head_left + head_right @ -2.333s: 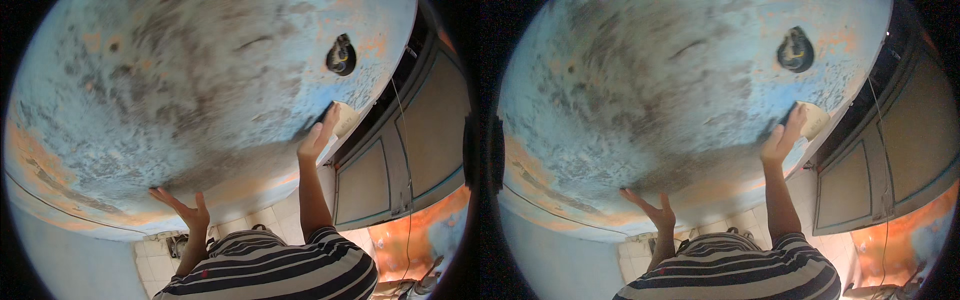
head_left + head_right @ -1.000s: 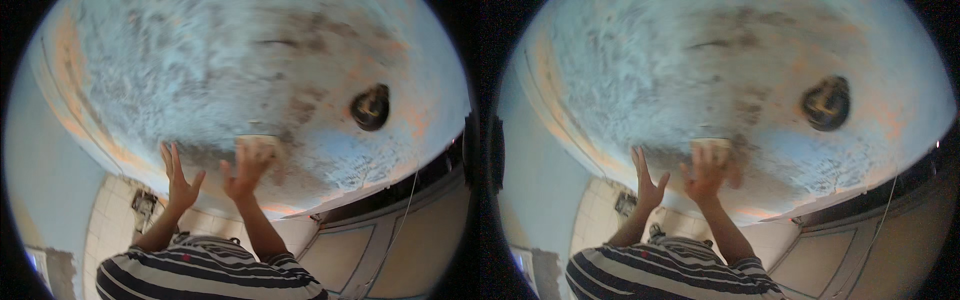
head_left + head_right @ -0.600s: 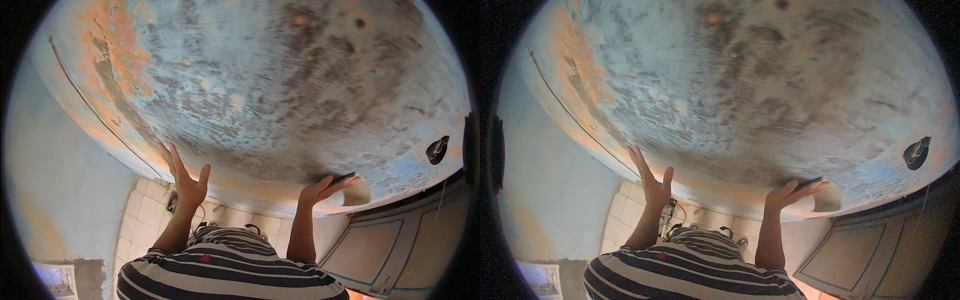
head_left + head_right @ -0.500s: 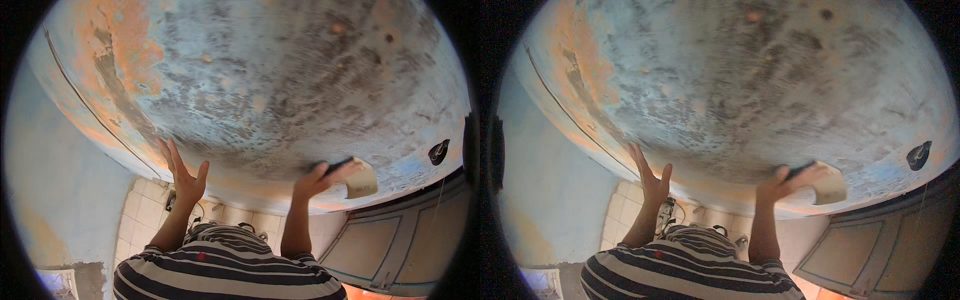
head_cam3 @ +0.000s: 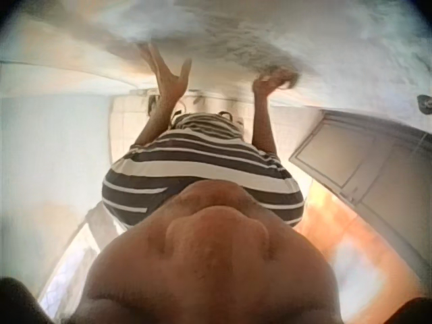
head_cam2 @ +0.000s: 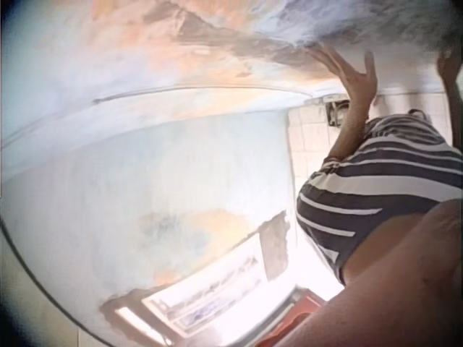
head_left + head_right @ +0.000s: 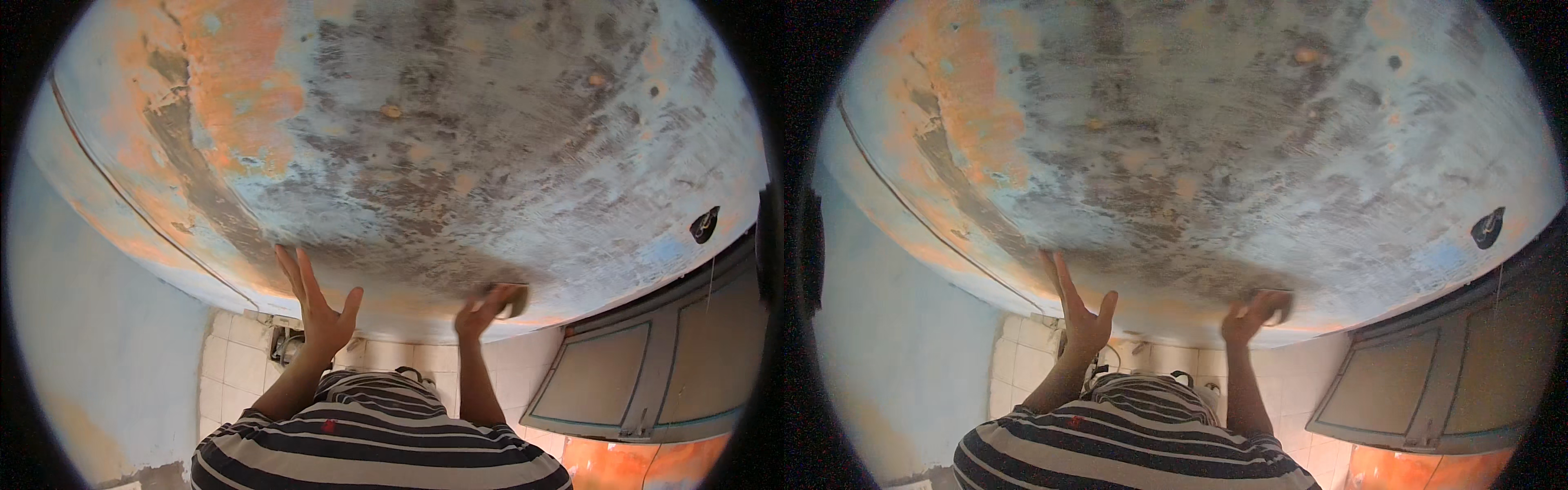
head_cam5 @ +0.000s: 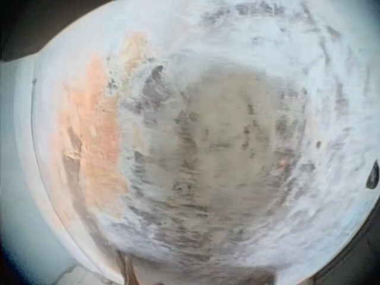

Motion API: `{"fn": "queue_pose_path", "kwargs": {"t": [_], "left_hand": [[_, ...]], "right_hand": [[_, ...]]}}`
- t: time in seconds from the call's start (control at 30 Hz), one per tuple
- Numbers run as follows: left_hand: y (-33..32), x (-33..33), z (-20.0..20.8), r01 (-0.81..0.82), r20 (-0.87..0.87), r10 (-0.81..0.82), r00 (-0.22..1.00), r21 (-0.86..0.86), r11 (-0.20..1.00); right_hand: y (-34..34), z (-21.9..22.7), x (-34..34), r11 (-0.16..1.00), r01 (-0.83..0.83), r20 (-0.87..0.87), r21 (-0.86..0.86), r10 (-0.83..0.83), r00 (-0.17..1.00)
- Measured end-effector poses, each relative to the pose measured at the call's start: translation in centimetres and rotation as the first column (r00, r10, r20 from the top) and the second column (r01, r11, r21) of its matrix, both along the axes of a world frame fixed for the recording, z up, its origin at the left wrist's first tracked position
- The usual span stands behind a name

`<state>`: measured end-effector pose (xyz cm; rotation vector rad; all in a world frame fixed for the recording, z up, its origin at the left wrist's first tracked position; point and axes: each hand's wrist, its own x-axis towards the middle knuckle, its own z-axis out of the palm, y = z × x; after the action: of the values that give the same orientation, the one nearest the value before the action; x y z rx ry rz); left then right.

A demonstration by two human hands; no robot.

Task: The person sands the ceiling using sandpaper wrapped around a sanding block by hand.

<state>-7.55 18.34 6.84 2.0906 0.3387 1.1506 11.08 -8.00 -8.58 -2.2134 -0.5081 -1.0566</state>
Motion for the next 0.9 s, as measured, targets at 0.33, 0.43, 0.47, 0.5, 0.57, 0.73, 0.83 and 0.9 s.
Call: {"fn": "queue_pose_path", "kwargs": {"t": [0.33, 0.43, 0.47, 0.5, 0.57, 0.73, 0.83, 0.9], "left_hand": [[-8.8, 3.6, 0.2, 0.074, -0.005, -0.074, 0.997, 0.019, 0.997], [-12.5, 5.2, 0.2, 0.086, -0.01, -0.086, 0.996, 0.037, 0.996], [-13.9, 5.9, 0.1, 0.086, -0.022, -0.086, 0.996, 0.029, 0.996], [-15.5, 6.8, 0.1, 0.097, -0.035, -0.097, 0.995, 0.016, 0.995], [-18.1, 8.3, 0.3, 0.097, -0.039, -0.096, 0.995, 0.026, 0.995], [-24.0, 11.5, -0.2, 0.049, -0.094, -0.048, 0.994, 0.01, 0.999], [-27.1, 13.0, -0.6, 0.004, -0.07, -0.006, 0.998, -0.023, 1.0], [-29.2, 14.1, -1.0, 0.003, -0.08, -0.01, 0.997, -0.092, 0.996]], "right_hand": [[-8.4, 20.6, 4.9, 0.931, -0.077, 0.199, 0.358, 0.005, 0.98], [-7.9, 17.2, 4.6, 0.982, -0.185, 0.279, 0.038, 0.168, 0.946], [-8.7, 16.2, 4.4, 0.97, -0.209, 0.238, -0.128, 0.234, 0.943], [-10.3, 15.3, 4.5, 0.931, -0.221, 0.184, -0.292, 0.281, 0.942], [-13.5, 12.8, 6.2, 0.955, -0.173, 0.207, -0.241, 0.224, 0.952], [-24.1, 11.9, 12.8, 0.977, -0.15, 0.172, 0.152, 0.124, 0.977], [-29.4, 18.7, 15.6, 0.948, 0.0, 0.2, 0.318, -0.067, 0.977], [-30.9, 22.1, 16.5, 0.935, -0.037, 0.263, 0.353, -0.061, 0.963]]}}
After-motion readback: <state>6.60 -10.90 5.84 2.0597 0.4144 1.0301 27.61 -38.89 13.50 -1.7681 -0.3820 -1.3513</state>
